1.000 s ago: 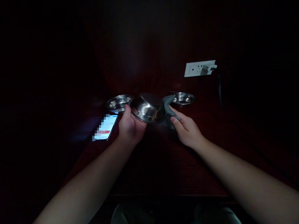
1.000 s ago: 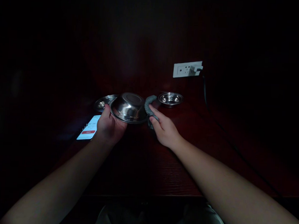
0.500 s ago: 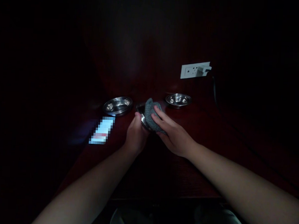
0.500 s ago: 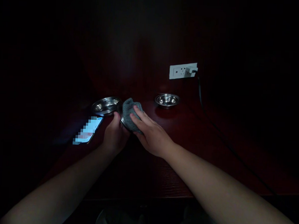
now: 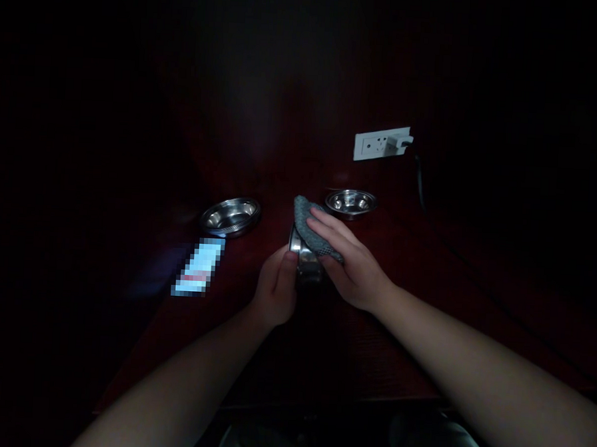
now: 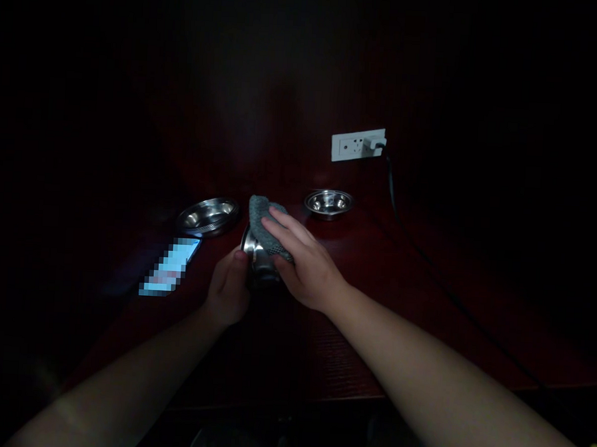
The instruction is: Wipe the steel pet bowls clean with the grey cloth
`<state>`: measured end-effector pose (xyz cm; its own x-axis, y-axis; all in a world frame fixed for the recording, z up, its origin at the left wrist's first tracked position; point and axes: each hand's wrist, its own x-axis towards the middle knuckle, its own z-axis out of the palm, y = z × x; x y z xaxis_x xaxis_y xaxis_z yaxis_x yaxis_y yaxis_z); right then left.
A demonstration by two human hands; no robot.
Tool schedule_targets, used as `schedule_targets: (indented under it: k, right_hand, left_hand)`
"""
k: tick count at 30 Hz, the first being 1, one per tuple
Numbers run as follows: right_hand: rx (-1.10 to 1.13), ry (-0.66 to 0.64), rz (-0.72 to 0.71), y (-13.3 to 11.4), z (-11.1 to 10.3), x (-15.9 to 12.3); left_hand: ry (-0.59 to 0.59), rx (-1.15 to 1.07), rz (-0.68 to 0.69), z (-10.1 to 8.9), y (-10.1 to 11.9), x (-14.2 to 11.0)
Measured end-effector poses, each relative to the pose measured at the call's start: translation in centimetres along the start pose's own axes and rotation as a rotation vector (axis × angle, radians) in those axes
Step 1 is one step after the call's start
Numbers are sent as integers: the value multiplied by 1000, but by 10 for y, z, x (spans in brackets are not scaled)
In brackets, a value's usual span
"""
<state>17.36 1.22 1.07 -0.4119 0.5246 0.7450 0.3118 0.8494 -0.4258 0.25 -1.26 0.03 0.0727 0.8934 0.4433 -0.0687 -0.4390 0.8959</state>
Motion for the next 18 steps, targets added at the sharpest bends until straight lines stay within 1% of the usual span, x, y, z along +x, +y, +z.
schedule_targets:
  k: [4, 6, 9, 11, 14, 15, 17, 18]
  right_hand:
    - [58, 84, 69, 8, -2, 2]
    - [111, 149, 150, 14, 1, 2]
    - [257, 230, 307, 23, 8, 0]
    - [379, 226, 369, 27, 14, -1]
    - [537, 220, 448, 25, 20, -2]
    - [576, 211, 468, 23, 22, -2]
    - [625, 184, 497, 20, 23, -1]
    - [638, 171, 508, 19, 24, -1]
  left_hand:
    - [-7, 33, 56, -1, 1, -2]
    - [-6, 38, 95, -1, 0, -2]
    - [39, 67, 184, -2, -3, -2]
    - [97, 105, 247, -3, -6, -1]
    - [247, 121, 332, -3, -10, 1]
    - [279, 107, 363, -2, -11, 2]
    - [281, 70, 418, -1, -11, 4]
    - [263, 52, 415, -1, -11, 6]
